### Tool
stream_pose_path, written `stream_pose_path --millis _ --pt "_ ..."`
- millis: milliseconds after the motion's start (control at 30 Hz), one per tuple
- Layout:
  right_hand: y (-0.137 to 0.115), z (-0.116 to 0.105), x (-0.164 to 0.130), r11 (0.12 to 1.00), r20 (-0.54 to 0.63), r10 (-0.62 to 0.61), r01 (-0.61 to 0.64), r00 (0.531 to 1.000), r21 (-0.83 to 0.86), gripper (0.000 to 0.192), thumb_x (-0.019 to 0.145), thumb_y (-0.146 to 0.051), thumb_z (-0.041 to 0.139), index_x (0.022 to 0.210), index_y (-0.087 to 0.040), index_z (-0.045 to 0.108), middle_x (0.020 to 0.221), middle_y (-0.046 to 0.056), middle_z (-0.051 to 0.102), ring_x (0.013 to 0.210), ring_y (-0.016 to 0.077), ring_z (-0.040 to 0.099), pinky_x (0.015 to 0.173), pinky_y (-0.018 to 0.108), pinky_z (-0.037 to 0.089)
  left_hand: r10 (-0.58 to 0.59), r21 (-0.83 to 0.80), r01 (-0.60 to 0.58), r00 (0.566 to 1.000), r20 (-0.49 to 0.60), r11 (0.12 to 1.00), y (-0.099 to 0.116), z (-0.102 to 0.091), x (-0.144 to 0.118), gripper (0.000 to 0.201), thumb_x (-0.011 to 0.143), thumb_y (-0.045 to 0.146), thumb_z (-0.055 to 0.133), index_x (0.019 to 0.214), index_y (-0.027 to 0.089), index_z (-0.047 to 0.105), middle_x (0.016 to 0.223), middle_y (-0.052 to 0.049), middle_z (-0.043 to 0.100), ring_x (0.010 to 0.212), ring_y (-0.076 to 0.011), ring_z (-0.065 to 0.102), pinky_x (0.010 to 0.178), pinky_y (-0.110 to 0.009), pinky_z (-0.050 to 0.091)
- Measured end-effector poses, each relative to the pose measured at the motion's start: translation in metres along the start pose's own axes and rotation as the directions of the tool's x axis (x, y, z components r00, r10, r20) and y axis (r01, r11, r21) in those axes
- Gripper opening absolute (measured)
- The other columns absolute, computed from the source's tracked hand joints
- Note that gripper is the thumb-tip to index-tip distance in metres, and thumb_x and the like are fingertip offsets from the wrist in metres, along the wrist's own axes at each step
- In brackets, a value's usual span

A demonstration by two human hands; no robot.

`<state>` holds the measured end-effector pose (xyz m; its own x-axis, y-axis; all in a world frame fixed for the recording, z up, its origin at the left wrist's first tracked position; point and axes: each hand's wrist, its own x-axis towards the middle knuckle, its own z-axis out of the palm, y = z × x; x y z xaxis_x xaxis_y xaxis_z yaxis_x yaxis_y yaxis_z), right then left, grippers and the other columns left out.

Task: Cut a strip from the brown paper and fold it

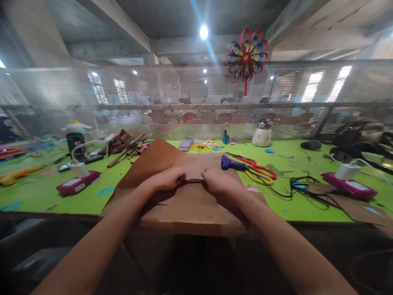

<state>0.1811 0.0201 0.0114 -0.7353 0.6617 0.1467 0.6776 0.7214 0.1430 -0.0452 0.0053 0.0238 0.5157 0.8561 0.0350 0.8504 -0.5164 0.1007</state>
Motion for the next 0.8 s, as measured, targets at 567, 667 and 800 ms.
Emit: stream_pose_path --millis 567,667,800 --pt "-0.012 -0.002 0.003 0.996 -0.094 0.020 -0.012 0.995 0.085 0.016 0.081 -0.015 0.048 0.081 -0.014 0.063 0.083 0.010 0.063 0.071 0.0170 0.056 0.062 0.027 0.033 -0.091 -0.410 0.060 0.994 -0.056 0.910 0.000 -0.006 0.003 0.040 0.086 0.042 0.043 0.065 0.013 0.059 0.059 0.001 0.048 0.057 -0.0109 0.042 0.053 -0.023 0.030" --pt "-0.015 -0.005 0.002 0.993 -0.149 0.000 0.018 0.989 0.117 0.014 0.081 -0.012 0.047 0.083 -0.014 0.061 0.086 0.009 0.062 0.073 0.0161 0.055 0.066 0.026 0.034 -0.088 -0.482 0.087 0.996 0.022 0.872 -0.001 -0.006 0.002 0.044 0.085 0.049 0.042 0.065 0.012 0.058 0.056 0.002 0.044 0.054 -0.0098 0.038 0.052 -0.022 0.029" --pt "-0.016 -0.005 0.004 0.992 -0.213 0.013 0.015 0.977 0.128 0.017 0.081 -0.007 0.044 0.083 -0.012 0.060 0.089 0.009 0.059 0.074 0.0150 0.053 0.070 0.026 0.036 -0.003 -0.579 0.034 0.999 0.054 0.815 -0.004 -0.006 0.001 0.046 0.085 0.053 0.043 0.074 0.012 0.061 0.064 0.001 0.050 0.059 -0.0107 0.041 0.056 -0.023 0.033"
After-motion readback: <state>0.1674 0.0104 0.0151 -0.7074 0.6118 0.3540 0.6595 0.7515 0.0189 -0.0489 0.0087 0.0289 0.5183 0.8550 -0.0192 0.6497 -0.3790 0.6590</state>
